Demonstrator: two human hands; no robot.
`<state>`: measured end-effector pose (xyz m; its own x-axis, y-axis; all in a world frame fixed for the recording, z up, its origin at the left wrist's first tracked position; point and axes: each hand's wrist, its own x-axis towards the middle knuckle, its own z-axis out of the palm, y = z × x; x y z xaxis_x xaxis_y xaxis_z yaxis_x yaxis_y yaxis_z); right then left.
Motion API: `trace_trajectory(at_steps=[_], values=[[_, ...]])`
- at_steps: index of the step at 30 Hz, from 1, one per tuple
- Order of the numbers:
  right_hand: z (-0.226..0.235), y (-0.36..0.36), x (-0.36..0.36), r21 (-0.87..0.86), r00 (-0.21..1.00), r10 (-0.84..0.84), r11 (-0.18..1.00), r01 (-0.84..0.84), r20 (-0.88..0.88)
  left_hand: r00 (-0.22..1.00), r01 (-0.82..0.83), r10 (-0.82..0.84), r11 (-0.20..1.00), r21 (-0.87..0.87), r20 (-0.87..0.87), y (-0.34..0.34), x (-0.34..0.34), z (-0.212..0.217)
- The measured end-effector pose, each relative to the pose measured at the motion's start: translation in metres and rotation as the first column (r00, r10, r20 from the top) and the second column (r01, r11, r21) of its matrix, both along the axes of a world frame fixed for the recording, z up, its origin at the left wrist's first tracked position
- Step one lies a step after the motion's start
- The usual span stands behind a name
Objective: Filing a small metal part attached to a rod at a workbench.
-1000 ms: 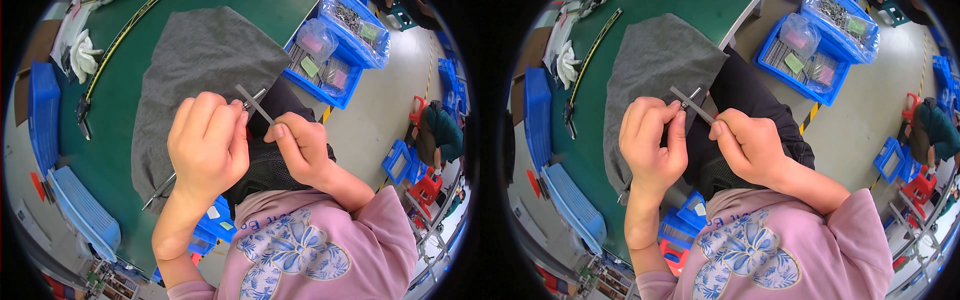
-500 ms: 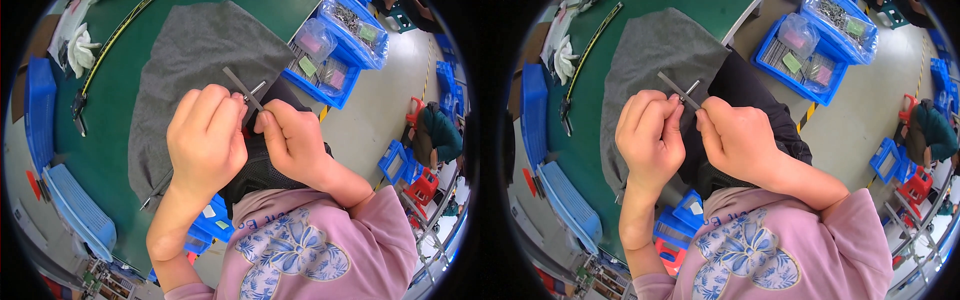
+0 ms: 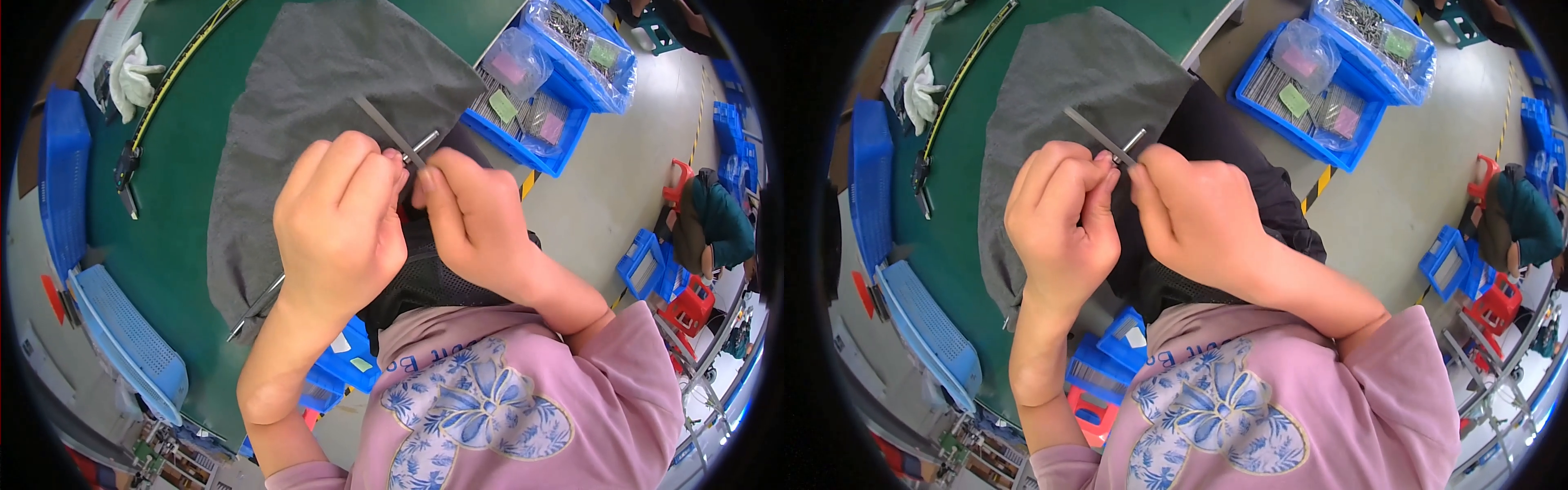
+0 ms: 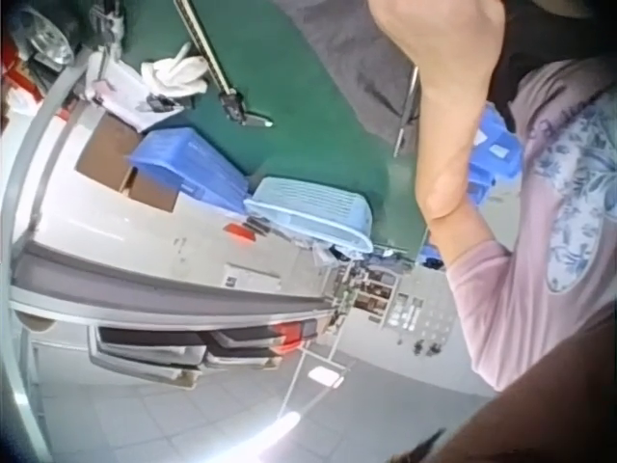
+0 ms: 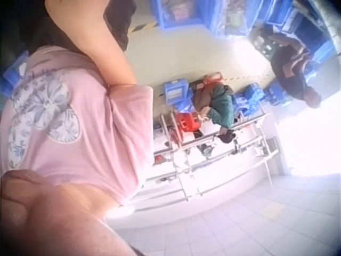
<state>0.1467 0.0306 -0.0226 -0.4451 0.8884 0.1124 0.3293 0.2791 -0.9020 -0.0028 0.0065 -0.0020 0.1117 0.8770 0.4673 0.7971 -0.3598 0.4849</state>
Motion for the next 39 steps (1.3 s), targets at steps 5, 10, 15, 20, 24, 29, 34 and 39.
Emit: trace_trajectory(at_steps=[5, 10, 15, 20, 24, 29, 34, 39], values=[[-0.008, -0.013, 0.010, -0.067, 1.000, -0.016, 0.998, 0.016, -0.006, 1.000, -0.015, 0.015, 1.000, -0.010, 0.011, -0.001, -0.001, -0.002], [-0.002, 0.000, 0.000, -0.022, 1.000, 0.003, 1.000, -0.004, -0.029, 1.000, -0.013, 0.013, 1.000, 0.003, -0.001, -0.001, 0.000, 0.002], [0.001, -0.019, 0.044, -0.196, 0.998, 0.063, 0.979, -0.061, 0.003, 0.999, -0.026, 0.026, 1.000, -0.006, 0.024, 0.000, 0.002, -0.001], [0.023, -0.003, 0.065, -0.384, 0.950, -0.106, 0.923, -0.014, -0.292, 0.999, -0.041, 0.041, 0.999, 0.008, 0.026, -0.002, 0.001, 0.000], [0.001, -0.005, 0.053, 0.088, 0.984, -0.016, 0.996, 0.032, -0.179, 0.998, -0.041, 0.041, 0.999, 0.001, 0.041, -0.002, 0.001, -0.001], [-0.013, -0.009, 0.035, 0.197, 0.982, 0.053, 0.980, -0.017, -0.179, 0.997, -0.047, 0.046, 0.999, 0.004, 0.060, -0.001, 0.002, -0.001], [-0.017, -0.010, 0.031, 0.174, 0.969, 0.073, 0.984, -0.032, -0.237, 0.996, -0.051, 0.051, 0.999, 0.006, 0.077, -0.002, 0.001, -0.002], [-0.015, -0.010, 0.034, 0.352, 0.999, 0.045, 0.935, -0.040, -0.004, 0.996, -0.039, 0.039, 0.999, -0.001, 0.080, 0.000, 0.001, -0.001]])
